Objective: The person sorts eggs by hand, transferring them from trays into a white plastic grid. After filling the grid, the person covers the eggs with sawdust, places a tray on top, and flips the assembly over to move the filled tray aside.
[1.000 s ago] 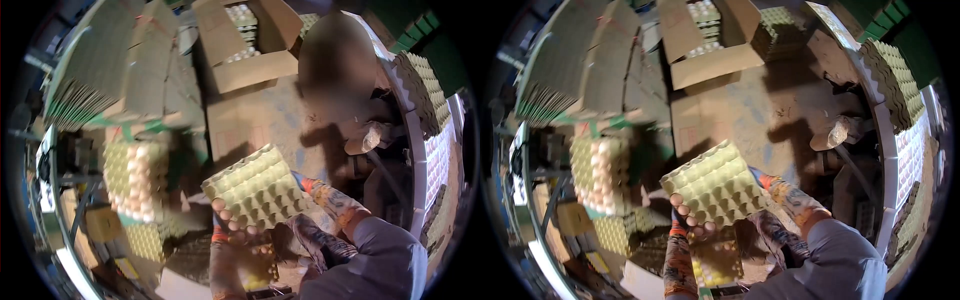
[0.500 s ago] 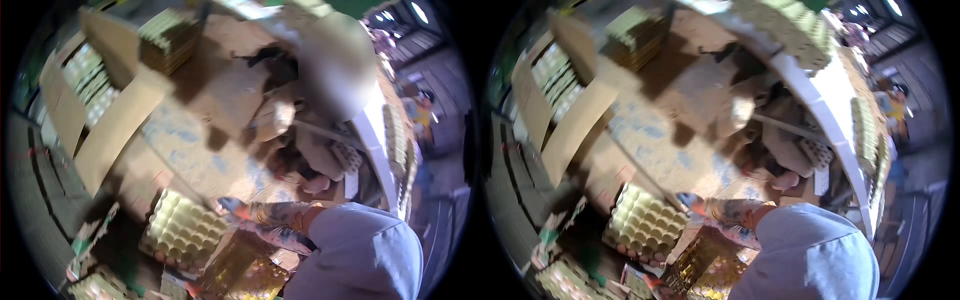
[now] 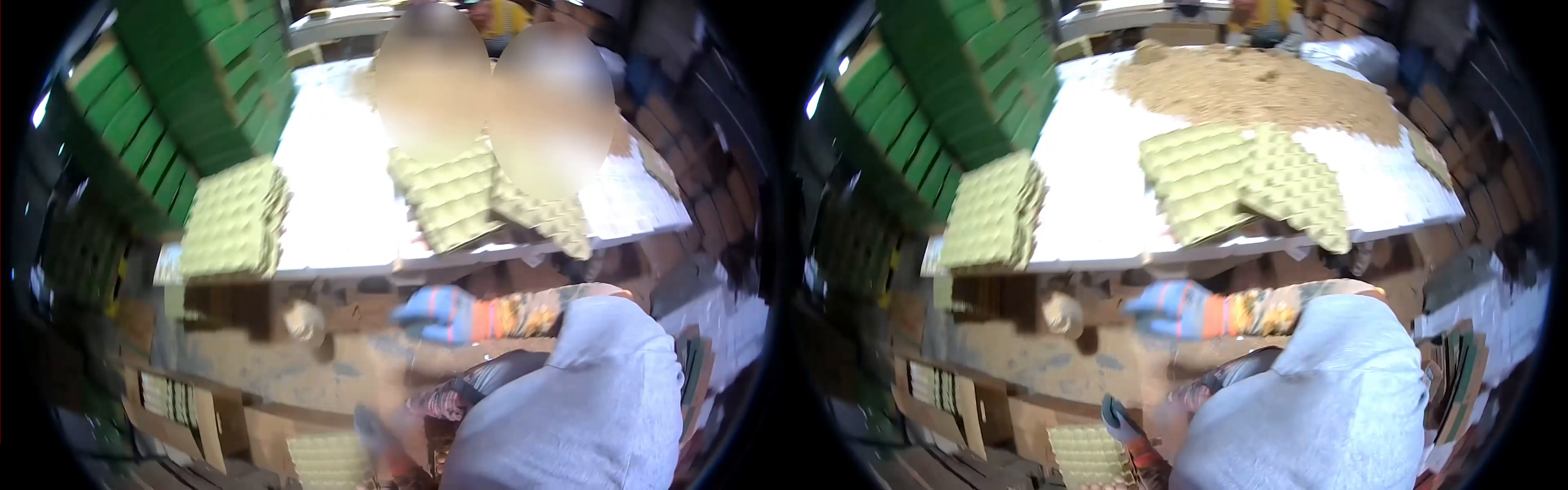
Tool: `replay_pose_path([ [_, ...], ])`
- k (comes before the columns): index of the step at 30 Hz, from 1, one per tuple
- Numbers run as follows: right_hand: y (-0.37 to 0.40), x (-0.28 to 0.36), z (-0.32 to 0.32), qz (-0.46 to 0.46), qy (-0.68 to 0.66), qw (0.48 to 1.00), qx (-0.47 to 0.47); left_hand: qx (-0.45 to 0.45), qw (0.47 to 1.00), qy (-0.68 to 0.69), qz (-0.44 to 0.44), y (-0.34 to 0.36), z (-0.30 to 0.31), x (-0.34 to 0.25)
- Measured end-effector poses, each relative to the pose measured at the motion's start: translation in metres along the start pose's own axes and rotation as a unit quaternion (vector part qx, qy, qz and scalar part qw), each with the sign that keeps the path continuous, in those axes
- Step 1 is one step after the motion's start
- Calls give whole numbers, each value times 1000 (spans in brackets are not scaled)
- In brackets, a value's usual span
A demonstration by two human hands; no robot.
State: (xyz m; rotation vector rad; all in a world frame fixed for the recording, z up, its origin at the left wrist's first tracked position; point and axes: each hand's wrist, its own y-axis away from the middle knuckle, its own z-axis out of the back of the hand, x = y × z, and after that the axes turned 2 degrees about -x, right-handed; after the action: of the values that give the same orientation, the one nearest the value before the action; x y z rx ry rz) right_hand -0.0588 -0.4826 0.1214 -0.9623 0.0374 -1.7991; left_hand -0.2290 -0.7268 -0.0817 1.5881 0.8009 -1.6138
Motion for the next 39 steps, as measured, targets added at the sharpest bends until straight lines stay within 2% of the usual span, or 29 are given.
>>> replay_pose_path([
  [1,10,0,54,-53,61,995,-53,41,997,-71,1,-8,-39,-38],
  [2,36,-19,95,-67,139,971,-181,77,997,26,19,-9,-80,-67],
  [3,62,-35,134,-162,134,942,-260,129,987,90,8,-5,-118,-97],
  [4,88,-50,173,-162,280,882,-342,189,979,-20,-70,-1,-150,-134],
  [5,116,-56,200,-288,321,827,-360,269,954,-33,-130,-4,-181,-156],
  [7,180,-91,240,-569,384,686,-241,313,916,-7,-252,-4,-254,-194],
  [8,216,-116,233,-604,418,636,-238,318,906,-20,-279,-6,-287,-205],
  [10,247,-130,228,-688,342,618,-166,332,891,-87,-298,-11,-343,-228],
  [13,276,-148,209,-617,348,703,-71,362,896,-171,-192,-21,-406,-200],
  [14,279,-149,213,-605,348,714,-59,342,889,-171,-251,-15,-409,-204],
  [16,283,-151,230,-564,-18,748,-349,278,924,-61,-254,3,-402,-211],
  [18,288,-160,254,-441,-99,762,-463,322,902,-99,-270,27,-367,-251],
  [19,271,-156,272,-417,-104,781,-453,409,895,-36,-174,33,-350,-253],
  [20,251,-154,294,-391,-109,799,-444,388,905,-40,-168,27,-346,-251],
  [22,210,-176,332,-370,-109,853,-352,337,936,102,4,4,-331,-249],
  [23,179,-180,346,-346,-102,890,-279,327,875,334,123,-10,-326,-255],
  [24,143,-187,354,-319,-94,921,-204,310,838,410,186,-27,-327,-257],
  [25,114,-204,356,-273,-82,948,-144,287,926,203,-138,-45,-328,-243],
  [26,84,-220,357,-223,-69,969,-85,222,871,-44,-436,-58,-329,-228],
  [28,28,-236,355,-200,140,966,-80,209,837,-141,-486,-62,-324,-223],
  [29,12,-239,350,-195,133,969,-72,160,846,-151,-486,-50,-328,-227],
  [30,-4,-241,345,-147,212,953,-158,153,847,-157,-484,-44,-335,-222],
  [31,-16,-244,340,-98,287,921,-243,118,904,-109,-396,-40,-342,-212],
  [32,-17,-244,331,-93,283,925,-236,80,949,-58,-301,-37,-343,-199],
  [33,-8,-241,317,-138,290,914,-247,37,874,-234,-424,-39,-340,-178],
  [36,45,-262,260,-224,374,879,-191,44,877,-273,-392,-32,-339,-160],
  [37,64,-271,243,-307,256,901,-167,39,880,-274,-387,-28,-339,-184],
  [38,78,-275,233,-384,133,904,-134,92,984,-66,-137,-22,-336,-221],
  [39,82,-272,228,-383,132,906,-124,132,971,153,127,-20,-332,-239],
])
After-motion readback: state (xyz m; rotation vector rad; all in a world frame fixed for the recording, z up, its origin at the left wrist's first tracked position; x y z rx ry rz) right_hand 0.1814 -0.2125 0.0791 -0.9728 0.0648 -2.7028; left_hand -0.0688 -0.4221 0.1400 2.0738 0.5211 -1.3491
